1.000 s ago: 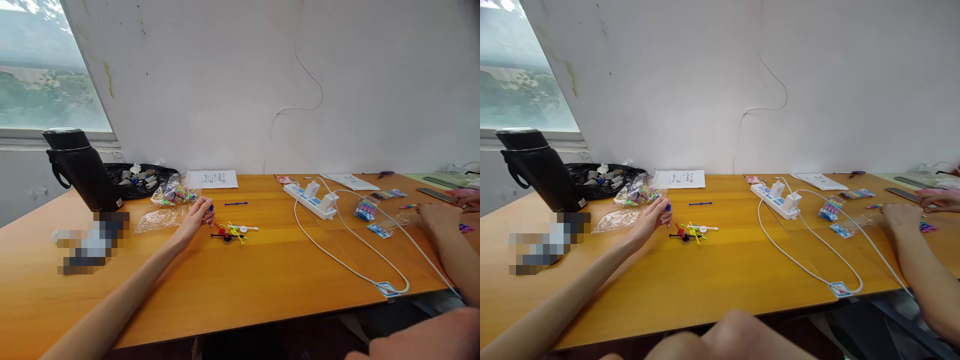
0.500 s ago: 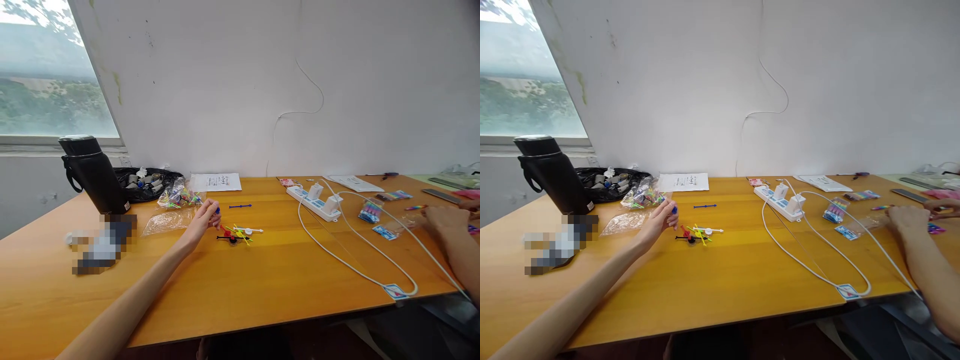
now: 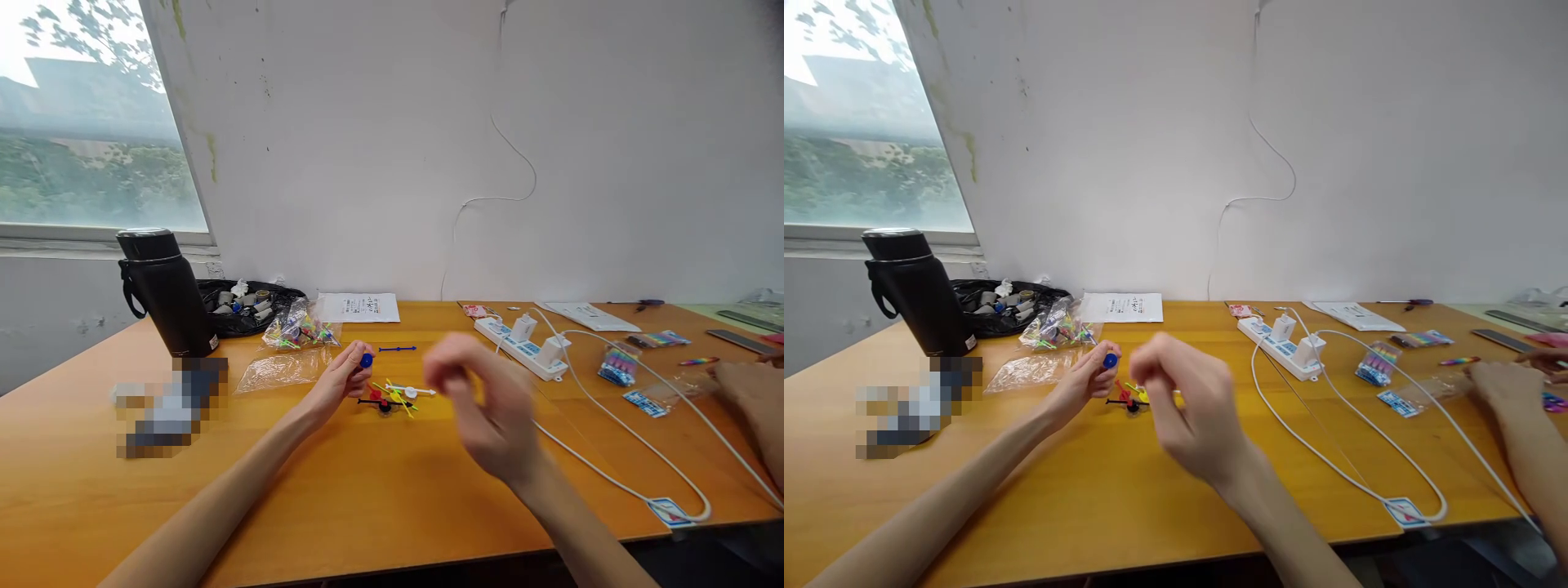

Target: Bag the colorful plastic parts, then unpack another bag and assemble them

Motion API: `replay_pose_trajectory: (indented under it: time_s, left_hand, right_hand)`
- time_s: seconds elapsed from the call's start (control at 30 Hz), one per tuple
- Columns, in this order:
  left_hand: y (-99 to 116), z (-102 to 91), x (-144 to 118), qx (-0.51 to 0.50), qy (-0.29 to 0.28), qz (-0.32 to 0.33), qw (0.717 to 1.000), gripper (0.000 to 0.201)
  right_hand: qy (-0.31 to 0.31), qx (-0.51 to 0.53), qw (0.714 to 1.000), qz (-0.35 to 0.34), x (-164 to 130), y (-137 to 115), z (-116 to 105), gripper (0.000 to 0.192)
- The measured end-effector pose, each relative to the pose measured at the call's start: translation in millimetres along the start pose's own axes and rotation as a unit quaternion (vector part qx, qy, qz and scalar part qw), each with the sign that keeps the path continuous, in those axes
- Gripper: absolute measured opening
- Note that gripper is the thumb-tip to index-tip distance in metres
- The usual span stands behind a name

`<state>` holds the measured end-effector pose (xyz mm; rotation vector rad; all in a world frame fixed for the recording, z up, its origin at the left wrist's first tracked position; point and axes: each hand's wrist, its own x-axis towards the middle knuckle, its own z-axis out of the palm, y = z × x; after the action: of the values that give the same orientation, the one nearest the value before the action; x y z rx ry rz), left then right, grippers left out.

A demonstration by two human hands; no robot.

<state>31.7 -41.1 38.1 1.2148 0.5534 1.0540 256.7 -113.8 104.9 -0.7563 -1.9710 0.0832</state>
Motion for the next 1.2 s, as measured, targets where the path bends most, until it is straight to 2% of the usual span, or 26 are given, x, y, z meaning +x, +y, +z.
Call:
replay_pose_trajectory:
  time_s: [0.1,0.17,0.23,0.33,0.43,0.53,0.6,0.67,0.7,0.77,0.83,0.97,1.1,1.2]
  left_hand:
    - [-3.2,0.9,-0.4,0.014,0.007,0.003,1.000,0.041]
    - [-4.4,1.4,-1.5,0.040,0.022,-0.001,0.999,0.044]
    - [-5.3,1.9,-3.0,0.076,0.037,-0.005,0.996,0.045]
    - [-6.9,2.5,-4.6,0.107,0.039,-0.002,0.993,0.044]
    - [-9.0,2.6,-3.9,0.113,0.027,-0.004,0.993,0.046]
    - [-11.3,0.7,-0.5,0.128,0.017,-0.018,0.992,0.046]
    - [-13.0,-2.4,2.5,0.153,0.045,-0.013,0.987,0.044]
    - [-14.6,-7.0,5.1,0.205,0.092,0.010,0.974,0.035]
    - [-15.5,-9.6,5.9,0.243,0.113,0.026,0.963,0.029]
    - [-17.2,-14.7,6.3,0.333,0.127,0.057,0.933,0.017]
    - [-18.7,-18.0,5.5,0.401,0.107,0.076,0.907,0.013]
    - [-19.3,-16.2,1.8,0.441,0.024,0.082,0.893,0.021]
    - [-17.0,-8.8,-1.6,0.484,-0.038,0.117,0.867,0.024]
    - [-15.9,-6.1,-2.4,0.493,-0.054,0.122,0.859,0.025]
  right_hand:
    - [-0.089,0.019,0.994,0.061,21.4,5.9,43.3,0.018]
    - [-0.133,0.023,0.988,0.073,24.8,19.2,62.2,0.026]
    - [-0.150,0.022,0.986,0.073,21.4,32.4,74.0,0.030]
    - [-0.146,0.035,0.986,0.072,13.6,43.2,83.6,0.024]
    - [-0.146,0.092,0.982,0.081,11.0,48.1,87.7,0.019]
    - [-0.136,0.151,0.973,0.111,12.2,65.4,84.6,0.023]
    - [-0.097,0.137,0.974,0.151,11.5,89.7,76.2,0.024]
    - [-0.048,0.051,0.976,0.204,7.3,121.1,62.5,0.024]
    - [-0.044,-0.009,0.973,0.225,3.8,137.1,54.3,0.022]
    - [-0.031,-0.136,0.953,0.270,-4.8,164.9,37.6,0.018]
    - [-0.066,-0.217,0.921,0.316,-13.2,183.2,23.9,0.018]
    - [-0.127,-0.272,0.878,0.373,-20.6,194.1,12.4,0.026]
    - [-0.155,-0.267,0.868,0.389,-18.7,195.8,13.3,0.030]
    - [-0.167,-0.266,0.866,0.390,-17.9,198.7,13.6,0.031]
